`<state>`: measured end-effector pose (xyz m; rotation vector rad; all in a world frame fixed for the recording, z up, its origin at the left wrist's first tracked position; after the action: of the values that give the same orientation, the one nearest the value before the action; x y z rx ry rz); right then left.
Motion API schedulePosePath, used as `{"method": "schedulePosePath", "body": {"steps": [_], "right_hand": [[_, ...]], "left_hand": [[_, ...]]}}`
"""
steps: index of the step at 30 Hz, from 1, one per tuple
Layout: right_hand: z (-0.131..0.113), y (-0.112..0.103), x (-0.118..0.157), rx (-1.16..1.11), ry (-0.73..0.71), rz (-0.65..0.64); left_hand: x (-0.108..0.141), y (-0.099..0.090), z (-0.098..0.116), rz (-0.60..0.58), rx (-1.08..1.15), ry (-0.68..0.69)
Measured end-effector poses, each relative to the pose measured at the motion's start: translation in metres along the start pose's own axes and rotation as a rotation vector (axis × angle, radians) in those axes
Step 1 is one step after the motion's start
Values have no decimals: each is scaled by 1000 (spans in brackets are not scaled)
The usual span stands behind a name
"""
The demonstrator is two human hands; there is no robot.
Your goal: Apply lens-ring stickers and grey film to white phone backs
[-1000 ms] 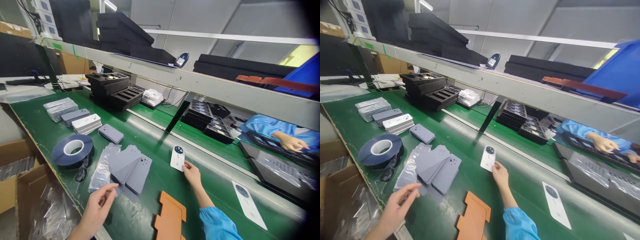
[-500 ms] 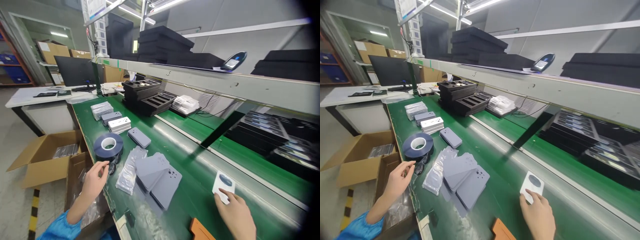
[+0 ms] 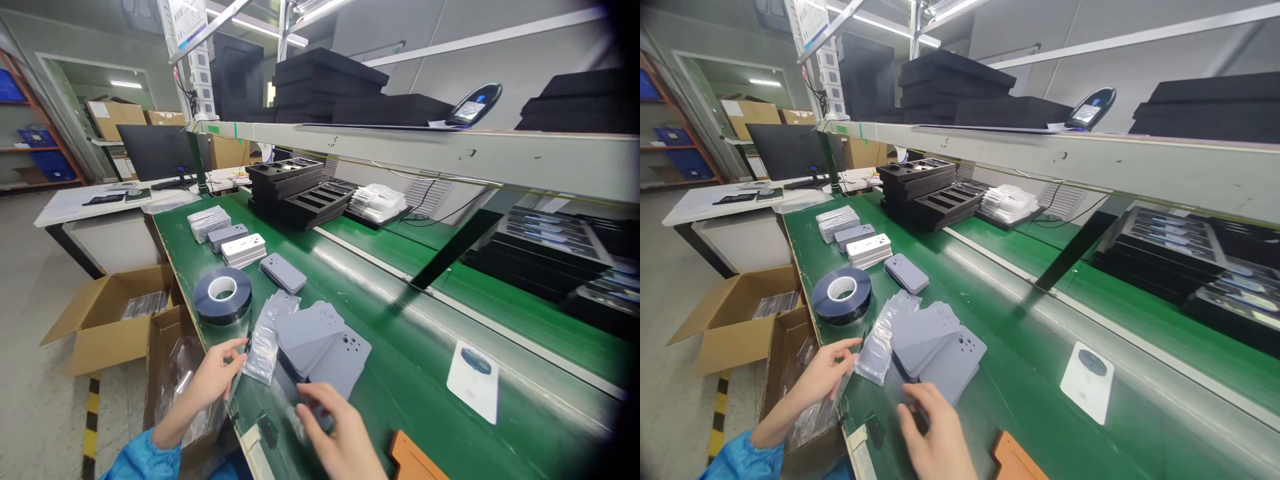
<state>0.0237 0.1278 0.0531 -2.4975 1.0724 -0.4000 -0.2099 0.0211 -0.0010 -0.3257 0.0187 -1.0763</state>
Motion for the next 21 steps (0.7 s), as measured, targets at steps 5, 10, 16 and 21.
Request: {"method": "schedulePosePath", "body": {"steps": [5, 10, 16, 21], "right_hand": [[-9, 66, -6, -315, 106, -194], [5, 89, -19, -492, 120, -249], [22, 80, -20, -509, 156, -242], [23, 69, -15, -542, 159, -237]], "left_hand": [[29, 34, 2, -87, 75, -51], [32, 34, 1, -113, 186, -92], [-15, -28, -3, 213, 202, 11], [-28, -59, -12, 480, 114, 114]]}}
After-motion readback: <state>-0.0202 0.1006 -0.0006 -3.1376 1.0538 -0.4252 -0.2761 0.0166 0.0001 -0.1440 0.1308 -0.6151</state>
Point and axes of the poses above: each hand's wrist, its own x-axis away from the middle knuckle, its own y-axis out of the palm, z = x × y, the point moved 6 cm from there along -x, towards the middle knuckle, and after that the axes turned 7 degrees about y, right-handed, at the moved point
